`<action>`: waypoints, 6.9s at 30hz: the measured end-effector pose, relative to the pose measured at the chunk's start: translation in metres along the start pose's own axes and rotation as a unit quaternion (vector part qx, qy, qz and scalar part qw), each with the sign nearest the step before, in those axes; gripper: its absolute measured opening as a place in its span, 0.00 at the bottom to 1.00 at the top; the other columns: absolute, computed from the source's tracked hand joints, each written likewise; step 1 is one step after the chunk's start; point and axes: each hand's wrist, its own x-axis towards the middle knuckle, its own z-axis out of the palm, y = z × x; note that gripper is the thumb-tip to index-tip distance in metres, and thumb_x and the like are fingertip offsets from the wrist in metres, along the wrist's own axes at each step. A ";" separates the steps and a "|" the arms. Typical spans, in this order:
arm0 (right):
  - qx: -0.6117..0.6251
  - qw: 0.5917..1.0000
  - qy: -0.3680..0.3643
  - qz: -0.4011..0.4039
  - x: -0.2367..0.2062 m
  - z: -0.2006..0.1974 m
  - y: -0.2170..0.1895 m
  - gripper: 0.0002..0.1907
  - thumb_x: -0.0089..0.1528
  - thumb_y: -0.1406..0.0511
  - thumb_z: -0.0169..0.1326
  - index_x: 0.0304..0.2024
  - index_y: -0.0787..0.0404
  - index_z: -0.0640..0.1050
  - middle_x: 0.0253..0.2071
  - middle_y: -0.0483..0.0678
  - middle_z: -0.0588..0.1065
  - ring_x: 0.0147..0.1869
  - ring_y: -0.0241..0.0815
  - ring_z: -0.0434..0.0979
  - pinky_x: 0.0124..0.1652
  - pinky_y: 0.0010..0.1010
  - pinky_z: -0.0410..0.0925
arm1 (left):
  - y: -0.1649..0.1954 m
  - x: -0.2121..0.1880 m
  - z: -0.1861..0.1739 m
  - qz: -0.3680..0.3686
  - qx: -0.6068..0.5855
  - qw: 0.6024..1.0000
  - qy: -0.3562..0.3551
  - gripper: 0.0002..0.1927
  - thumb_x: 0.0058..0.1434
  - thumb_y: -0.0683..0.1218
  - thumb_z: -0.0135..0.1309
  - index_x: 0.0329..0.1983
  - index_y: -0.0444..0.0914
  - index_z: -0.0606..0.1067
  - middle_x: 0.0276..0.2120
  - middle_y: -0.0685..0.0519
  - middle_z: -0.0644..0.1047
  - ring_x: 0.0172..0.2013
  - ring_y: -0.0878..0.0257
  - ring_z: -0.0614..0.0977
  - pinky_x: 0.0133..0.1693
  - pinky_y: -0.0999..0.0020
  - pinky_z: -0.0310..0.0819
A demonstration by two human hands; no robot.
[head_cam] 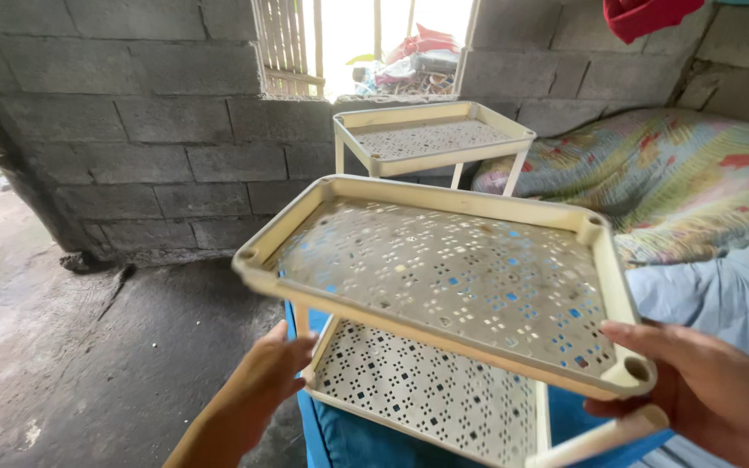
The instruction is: The person takes apart a white plastic tiered storage shelf by hand, pulling the perforated trays off the vertical support poles and separating the poles from the shelf frames. They lay the detached trays and poles on a blue cushioned surface beside the bed.
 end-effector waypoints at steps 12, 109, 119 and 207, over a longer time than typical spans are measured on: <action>-0.044 0.933 0.169 -0.314 0.060 0.055 0.059 0.31 0.65 0.52 0.45 0.65 0.64 0.71 0.55 0.53 0.77 0.56 0.46 0.78 0.53 0.41 0.69 | 0.052 -0.107 0.037 0.074 -0.299 0.948 -0.083 0.28 0.59 0.55 0.57 0.54 0.32 0.67 0.45 0.38 0.81 0.41 0.48 0.88 0.43 0.58 0.82; -0.391 0.857 0.020 -0.336 0.099 0.166 -0.087 0.24 0.65 0.63 0.53 0.63 0.62 0.72 0.45 0.46 0.81 0.45 0.36 0.81 0.43 0.30 0.75 | -0.147 0.037 0.037 0.252 0.488 0.834 0.059 0.07 0.61 0.50 0.55 0.42 0.48 0.77 0.51 0.50 0.74 0.57 0.47 0.72 0.59 0.32 0.59; -0.607 0.738 0.040 -0.292 0.081 0.103 -0.085 0.22 0.63 0.50 0.52 0.45 0.58 0.83 0.39 0.50 0.84 0.44 0.43 0.84 0.45 0.36 0.72 | -0.110 0.063 0.132 0.178 0.440 0.877 0.068 0.07 0.68 0.46 0.44 0.47 0.48 0.72 0.54 0.52 0.74 0.64 0.36 0.67 0.62 0.32 0.56; -0.739 0.622 0.103 -0.237 0.102 0.121 -0.142 0.14 0.59 0.56 0.60 0.36 0.59 0.79 0.28 0.46 0.80 0.34 0.44 0.84 0.38 0.39 0.75 | -0.132 0.135 0.080 -0.013 0.539 0.840 -0.053 0.22 0.73 0.56 0.46 0.68 0.71 0.65 0.79 0.43 0.41 0.78 0.47 0.40 0.61 0.20 0.50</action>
